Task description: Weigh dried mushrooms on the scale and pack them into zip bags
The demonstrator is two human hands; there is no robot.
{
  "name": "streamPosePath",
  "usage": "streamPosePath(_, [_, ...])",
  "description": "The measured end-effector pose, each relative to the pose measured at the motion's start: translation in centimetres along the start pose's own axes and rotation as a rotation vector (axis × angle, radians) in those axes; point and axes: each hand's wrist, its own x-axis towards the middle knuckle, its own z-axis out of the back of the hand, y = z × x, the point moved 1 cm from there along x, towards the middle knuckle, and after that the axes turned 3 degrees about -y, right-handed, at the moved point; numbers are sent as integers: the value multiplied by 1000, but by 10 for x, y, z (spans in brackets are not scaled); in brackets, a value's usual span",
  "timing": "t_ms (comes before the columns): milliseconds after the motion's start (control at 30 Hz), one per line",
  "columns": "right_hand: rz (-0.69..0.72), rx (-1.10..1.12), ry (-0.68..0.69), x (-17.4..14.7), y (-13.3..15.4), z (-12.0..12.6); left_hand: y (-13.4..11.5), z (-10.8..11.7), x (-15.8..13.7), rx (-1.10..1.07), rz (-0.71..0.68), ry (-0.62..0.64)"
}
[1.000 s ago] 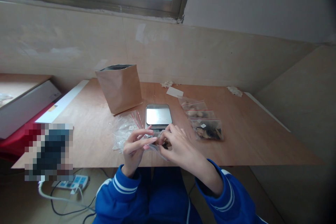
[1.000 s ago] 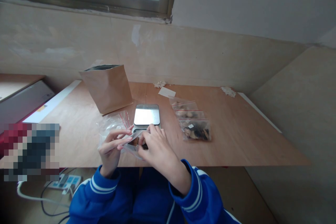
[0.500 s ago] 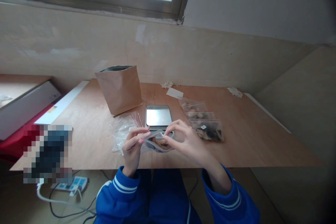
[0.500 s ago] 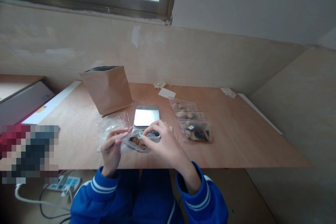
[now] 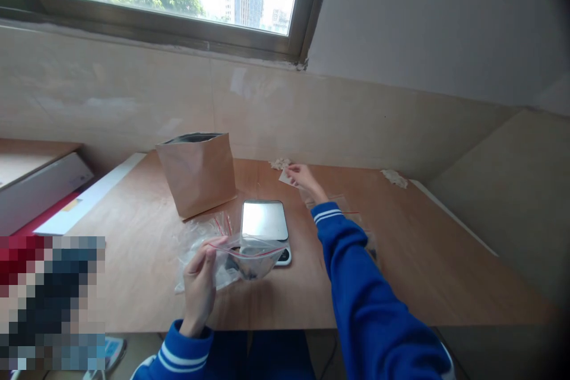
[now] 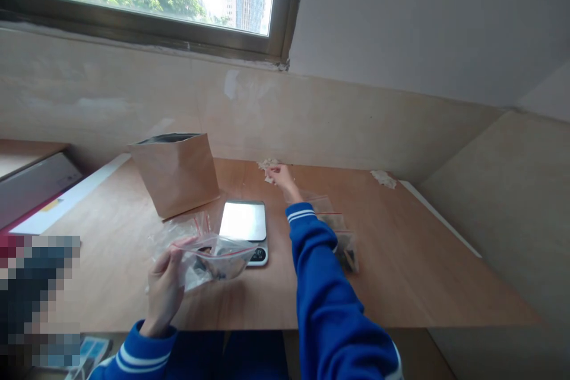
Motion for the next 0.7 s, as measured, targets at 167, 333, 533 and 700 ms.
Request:
streamPosePath(167, [98, -16, -125, 31, -13, 0, 3, 1, 4, -1, 35, -48])
streamPosePath(333, [70, -30, -137, -19, -34, 8, 8, 1, 5, -44, 101, -36])
streamPosePath(533, [140, 179, 107, -130, -7, -4, 1, -7, 0, -96, 116, -53])
streamPosePath(700, [137, 268, 206, -203, 20, -15, -4, -18, -5, -166, 140, -127])
